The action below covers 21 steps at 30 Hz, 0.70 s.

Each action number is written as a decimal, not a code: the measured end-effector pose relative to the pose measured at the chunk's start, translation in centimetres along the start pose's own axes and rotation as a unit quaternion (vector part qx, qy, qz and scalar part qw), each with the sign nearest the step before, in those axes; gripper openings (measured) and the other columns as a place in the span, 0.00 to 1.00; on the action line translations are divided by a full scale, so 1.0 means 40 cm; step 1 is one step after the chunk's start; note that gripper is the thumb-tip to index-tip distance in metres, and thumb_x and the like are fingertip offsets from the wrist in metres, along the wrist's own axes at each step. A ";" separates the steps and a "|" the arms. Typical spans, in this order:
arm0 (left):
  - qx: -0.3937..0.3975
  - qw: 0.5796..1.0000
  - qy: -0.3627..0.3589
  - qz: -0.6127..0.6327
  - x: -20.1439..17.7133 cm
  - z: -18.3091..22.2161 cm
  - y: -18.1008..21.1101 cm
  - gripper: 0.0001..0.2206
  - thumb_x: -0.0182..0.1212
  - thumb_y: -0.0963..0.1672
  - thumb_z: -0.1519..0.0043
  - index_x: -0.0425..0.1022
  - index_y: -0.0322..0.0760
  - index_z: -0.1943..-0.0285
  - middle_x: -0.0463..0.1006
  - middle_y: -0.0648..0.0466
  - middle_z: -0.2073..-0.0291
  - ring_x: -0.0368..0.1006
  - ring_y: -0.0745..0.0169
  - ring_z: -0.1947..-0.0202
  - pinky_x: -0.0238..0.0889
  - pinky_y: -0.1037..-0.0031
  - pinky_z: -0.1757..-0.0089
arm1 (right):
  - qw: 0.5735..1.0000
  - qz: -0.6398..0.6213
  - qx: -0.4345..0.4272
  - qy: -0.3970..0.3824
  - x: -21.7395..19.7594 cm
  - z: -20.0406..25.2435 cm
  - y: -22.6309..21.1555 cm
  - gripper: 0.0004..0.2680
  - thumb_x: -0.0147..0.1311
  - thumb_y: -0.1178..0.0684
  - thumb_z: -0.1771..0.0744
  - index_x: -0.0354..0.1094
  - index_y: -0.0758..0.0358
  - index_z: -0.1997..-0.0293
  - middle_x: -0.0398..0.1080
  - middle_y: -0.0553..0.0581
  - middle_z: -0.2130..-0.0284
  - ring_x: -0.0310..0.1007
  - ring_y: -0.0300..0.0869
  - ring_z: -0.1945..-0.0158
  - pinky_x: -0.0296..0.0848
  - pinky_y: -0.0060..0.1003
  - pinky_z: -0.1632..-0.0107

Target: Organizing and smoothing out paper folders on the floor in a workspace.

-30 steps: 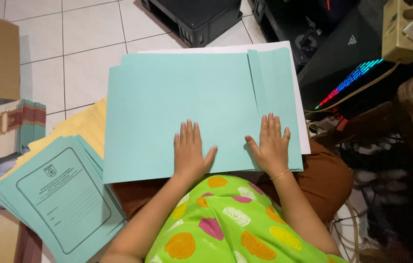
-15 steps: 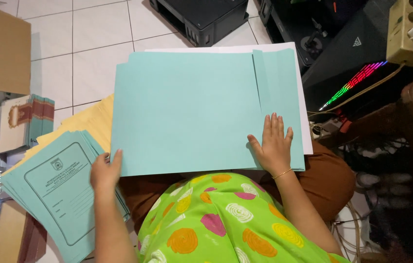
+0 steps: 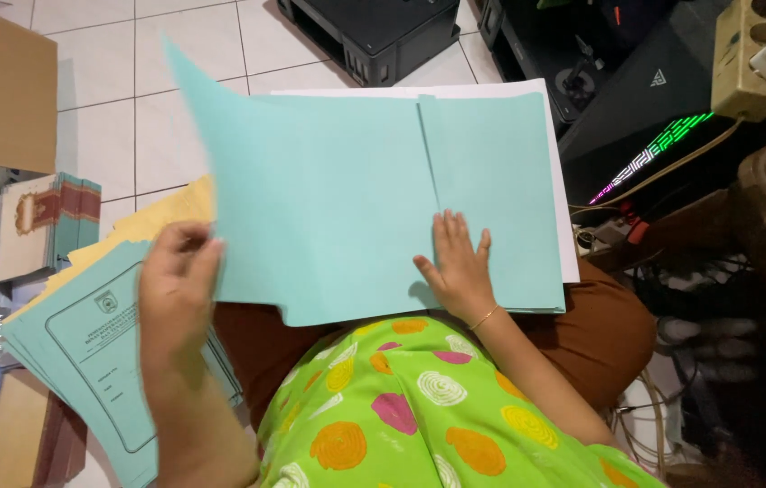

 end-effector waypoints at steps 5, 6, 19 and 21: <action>0.072 0.971 -0.195 0.121 0.258 -0.042 -0.011 0.09 0.61 0.39 0.37 0.73 0.33 0.49 0.76 0.48 0.60 0.70 0.61 0.54 0.66 0.65 0.49 | 0.987 -0.156 -0.024 0.029 -0.030 -0.008 0.009 0.36 0.14 0.21 0.33 0.34 0.59 0.21 0.51 0.66 0.28 0.46 0.56 0.25 0.34 0.63 0.29; 0.081 0.953 -0.253 0.147 0.320 -0.048 -0.027 0.09 0.63 0.40 0.38 0.74 0.34 0.50 0.79 0.46 0.56 0.72 0.61 0.51 0.67 0.62 0.46 | 0.975 -0.220 -0.019 0.036 -0.045 -0.009 0.013 0.37 0.11 0.21 0.34 0.29 0.59 0.20 0.55 0.66 0.29 0.51 0.57 0.27 0.37 0.60 0.29; 0.097 0.886 -0.176 -0.417 0.424 -0.138 -0.270 0.39 0.52 0.61 0.36 0.57 0.33 0.24 0.52 0.35 0.25 0.43 0.26 0.25 0.38 0.33 0.35 | 0.949 -0.297 0.106 0.020 -0.119 -0.075 0.065 0.24 0.53 0.47 0.30 0.50 0.54 0.24 0.72 0.67 0.45 0.70 0.55 0.38 0.68 0.51 0.37; 0.070 0.867 -0.208 -0.446 0.424 -0.138 -0.284 0.42 0.47 0.63 0.37 0.53 0.34 0.21 0.48 0.36 0.23 0.37 0.29 0.23 0.32 0.36 0.33 | 0.954 -0.275 0.101 0.060 -0.121 -0.075 0.047 0.24 0.56 0.48 0.32 0.55 0.59 0.27 0.70 0.68 0.43 0.69 0.57 0.38 0.68 0.53 0.37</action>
Point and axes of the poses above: each hand's wrist, its own z-axis away from the middle knuckle, its own x-axis out of the palm, y = z × x, the point moved 3 cm from there along -z, towards the middle knuckle
